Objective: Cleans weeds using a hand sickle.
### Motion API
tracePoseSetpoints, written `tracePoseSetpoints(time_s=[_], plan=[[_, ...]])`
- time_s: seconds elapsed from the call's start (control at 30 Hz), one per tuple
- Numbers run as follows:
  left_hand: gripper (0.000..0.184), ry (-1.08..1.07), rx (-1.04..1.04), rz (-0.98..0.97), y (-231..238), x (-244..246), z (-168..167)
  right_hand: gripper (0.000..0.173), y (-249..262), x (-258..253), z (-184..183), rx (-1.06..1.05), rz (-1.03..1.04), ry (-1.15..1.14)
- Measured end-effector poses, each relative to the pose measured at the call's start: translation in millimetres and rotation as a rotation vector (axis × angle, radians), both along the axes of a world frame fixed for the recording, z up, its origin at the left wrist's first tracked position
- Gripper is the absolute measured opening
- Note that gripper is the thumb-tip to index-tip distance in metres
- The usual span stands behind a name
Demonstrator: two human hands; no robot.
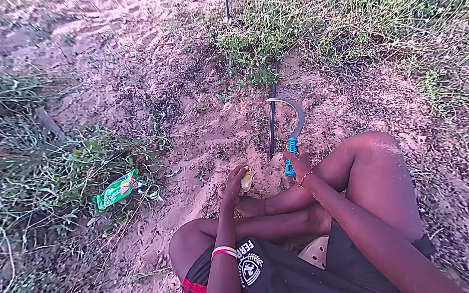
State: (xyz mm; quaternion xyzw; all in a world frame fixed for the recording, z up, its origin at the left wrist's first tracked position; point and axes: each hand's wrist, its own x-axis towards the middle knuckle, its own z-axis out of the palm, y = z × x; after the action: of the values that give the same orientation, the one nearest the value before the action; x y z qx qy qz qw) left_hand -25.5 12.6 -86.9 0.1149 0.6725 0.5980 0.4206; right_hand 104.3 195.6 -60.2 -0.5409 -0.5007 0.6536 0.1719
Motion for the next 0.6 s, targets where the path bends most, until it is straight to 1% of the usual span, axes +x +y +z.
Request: tracePoseSetpoints(time_s=[0.17, 0.33, 0.6], plan=[[0.024, 0.003, -0.001, -0.009, 0.1, 0.9, -2.2, 0.037, 19.2, -15.4, -11.5, 0.088, -0.046, -0.03], [0.025, 0.012, -0.01, -0.009, 1.4, 0.6, -2.0, 0.036, 24.0, -17.4, -12.3, 0.082, -0.085, -0.014], [0.024, 0.013, -0.011, -0.025, 1.2, 1.3, 0.0, 0.048, 15.9, -10.1, -3.9, 0.277, 0.096, -0.336]])
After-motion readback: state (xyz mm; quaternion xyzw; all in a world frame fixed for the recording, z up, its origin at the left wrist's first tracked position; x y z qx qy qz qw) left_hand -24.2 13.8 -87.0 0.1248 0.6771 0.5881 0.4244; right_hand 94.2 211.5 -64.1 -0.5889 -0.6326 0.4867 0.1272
